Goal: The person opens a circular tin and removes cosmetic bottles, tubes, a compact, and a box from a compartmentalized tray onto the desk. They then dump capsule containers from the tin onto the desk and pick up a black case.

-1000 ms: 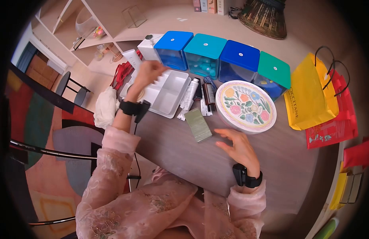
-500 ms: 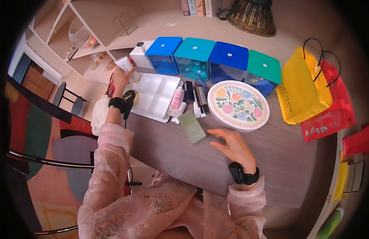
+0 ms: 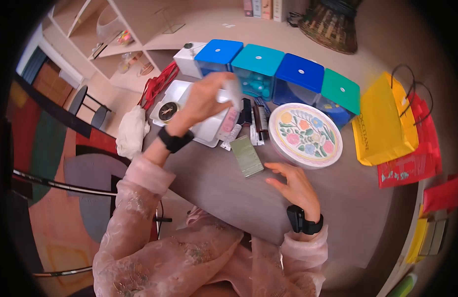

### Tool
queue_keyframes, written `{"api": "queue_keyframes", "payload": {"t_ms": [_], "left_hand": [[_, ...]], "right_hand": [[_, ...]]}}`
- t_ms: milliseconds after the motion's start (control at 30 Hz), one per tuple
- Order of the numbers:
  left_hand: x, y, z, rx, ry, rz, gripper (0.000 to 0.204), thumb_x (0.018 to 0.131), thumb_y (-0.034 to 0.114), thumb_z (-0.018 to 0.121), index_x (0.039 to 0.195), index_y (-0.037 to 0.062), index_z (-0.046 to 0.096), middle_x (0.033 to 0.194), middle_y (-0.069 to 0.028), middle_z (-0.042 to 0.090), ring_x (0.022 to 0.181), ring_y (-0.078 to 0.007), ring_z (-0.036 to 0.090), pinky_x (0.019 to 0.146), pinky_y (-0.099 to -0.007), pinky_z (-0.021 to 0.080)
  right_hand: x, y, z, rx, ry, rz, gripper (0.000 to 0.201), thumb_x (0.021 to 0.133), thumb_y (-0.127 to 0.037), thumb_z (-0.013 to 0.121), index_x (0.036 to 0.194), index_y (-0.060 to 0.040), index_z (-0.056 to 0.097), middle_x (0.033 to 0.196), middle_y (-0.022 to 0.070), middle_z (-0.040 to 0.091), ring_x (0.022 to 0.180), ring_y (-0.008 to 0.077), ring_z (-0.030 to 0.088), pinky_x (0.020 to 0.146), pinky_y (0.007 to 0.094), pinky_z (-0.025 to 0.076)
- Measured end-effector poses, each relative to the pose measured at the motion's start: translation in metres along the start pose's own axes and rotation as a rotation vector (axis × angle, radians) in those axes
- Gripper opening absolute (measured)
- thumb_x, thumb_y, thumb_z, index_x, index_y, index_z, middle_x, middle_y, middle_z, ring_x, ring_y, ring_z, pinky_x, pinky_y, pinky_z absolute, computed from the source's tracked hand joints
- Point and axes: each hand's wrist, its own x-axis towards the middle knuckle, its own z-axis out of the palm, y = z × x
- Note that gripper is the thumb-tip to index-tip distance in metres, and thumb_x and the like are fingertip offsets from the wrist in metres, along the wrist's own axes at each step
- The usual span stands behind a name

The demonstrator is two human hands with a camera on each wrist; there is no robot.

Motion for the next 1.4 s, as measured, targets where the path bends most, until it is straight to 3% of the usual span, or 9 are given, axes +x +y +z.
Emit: {"api": "queue_keyframes", "payload": {"t_ms": [167, 300, 500, 667, 767, 1100, 1200, 1300, 1400], "left_hand": [[0.016, 0.027, 0.040, 0.098, -0.307, -0.082, 0.048, 0.069, 0.015, 0.074, 0.110, 0.0054, 0.052, 0.103, -0.0113, 0.061, 0.092, -0.0289, 0.061, 0.072, -0.0372, 0.051], [0.006, 0.016, 0.043, -0.027, -0.182, -0.101, 0.044, 0.073, 0.016, 0.073, 0.110, 0.0044, 0.054, 0.106, -0.0122, 0.061, 0.091, -0.0305, 0.062, 0.073, -0.0385, 0.051], [-0.056, -0.060, -0.030, 0.407, -0.153, -0.591, 0.036, 0.073, 0.028, 0.075, 0.094, 0.0020, 0.061, 0.091, -0.0164, 0.065, 0.086, -0.0340, 0.063, 0.074, -0.0401, 0.050], [-0.107, -0.086, -0.063, 0.628, -0.567, -0.935, 0.066, 0.063, 0.054, 0.075, 0.093, -0.0026, 0.063, 0.092, -0.0212, 0.066, 0.090, -0.0352, 0.064, 0.075, -0.0439, 0.052], [-0.114, -0.084, -0.062, 0.539, -0.559, -0.991, 0.067, 0.061, 0.052, 0.077, 0.096, -0.0035, 0.062, 0.093, -0.0226, 0.066, 0.091, -0.0362, 0.064, 0.077, -0.0432, 0.052], [-0.089, -0.066, -0.070, 0.517, -0.310, -0.844, 0.069, 0.060, 0.040, 0.082, 0.107, -0.0067, 0.061, 0.093, -0.0232, 0.067, 0.086, -0.0328, 0.067, 0.077, -0.0379, 0.053], [-0.052, -0.035, -0.069, 0.230, -0.178, -0.678, 0.057, 0.064, 0.029, 0.081, 0.103, -0.0069, 0.061, 0.087, -0.0216, 0.067, 0.080, -0.0321, 0.067, 0.074, -0.0371, 0.053], [-0.021, 0.005, -0.046, -0.127, -0.229, -0.647, 0.052, 0.064, 0.024, 0.082, 0.102, -0.0042, 0.061, 0.087, -0.0214, 0.066, 0.080, -0.0320, 0.066, 0.075, -0.0367, 0.052], [-0.013, 0.030, -0.008, -0.107, -0.304, -0.502, 0.055, 0.063, 0.025, 0.083, 0.105, -0.0030, 0.061, 0.093, -0.0210, 0.065, 0.088, -0.0336, 0.064, 0.079, -0.0372, 0.051]], "right_hand": [[0.001, -0.003, 0.001, 0.002, -0.020, 0.026, 0.042, 0.077, -0.011, 0.072, 0.118, -0.0077, 0.061, 0.105, 0.0134, 0.066, 0.095, 0.0266, 0.063, 0.082, 0.0366, 0.050], [0.002, 0.001, 0.002, 0.045, 0.000, 0.034, 0.042, 0.077, -0.009, 0.072, 0.117, -0.0067, 0.062, 0.106, 0.0127, 0.066, 0.095, 0.0254, 0.063, 0.082, 0.0361, 0.050], [0.001, 0.003, 0.003, 0.076, 0.018, 0.008, 0.041, 0.077, -0.009, 0.071, 0.116, -0.0060, 0.061, 0.105, 0.0131, 0.066, 0.094, 0.0265, 0.063, 0.082, 0.0361, 0.050], [0.001, 0.002, 0.002, 0.046, 0.008, 0.013, 0.039, 0.078, -0.010, 0.070, 0.116, -0.0058, 0.061, 0.104, 0.0146, 0.066, 0.093, 0.0284, 0.063, 0.082, 0.0359, 0.049], [0.001, 0.003, 0.001, 0.035, -0.010, 0.021, 0.038, 0.079, -0.011, 0.070, 0.115, -0.0059, 0.061, 0.103, 0.0160, 0.066, 0.093, 0.0292, 0.063, 0.083, 0.0357, 0.049], [0.000, 0.007, 0.001, 0.068, -0.004, 0.000, 0.037, 0.079, -0.012, 0.069, 0.114, -0.0036, 0.061, 0.109, 0.0138, 0.065, 0.095, 0.0289, 0.063, 0.081, 0.0358, 0.050], [0.001, 0.002, -0.001, 0.052, -0.013, 0.004, 0.037, 0.079, -0.012, 0.068, 0.115, -0.0034, 0.061, 0.109, 0.0139, 0.065, 0.095, 0.0286, 0.063, 0.080, 0.0359, 0.050], [0.000, 0.001, -0.001, 0.043, -0.013, 0.005, 0.037, 0.079, -0.012, 0.068, 0.114, -0.0034, 0.061, 0.108, 0.0140, 0.065, 0.095, 0.0284, 0.063, 0.079, 0.0360, 0.049], [0.000, 0.000, -0.002, 0.047, -0.009, -0.001, 0.037, 0.079, -0.012, 0.068, 0.114, -0.0037, 0.061, 0.108, 0.0141, 0.065, 0.095, 0.0284, 0.063, 0.079, 0.0363, 0.049]]}}
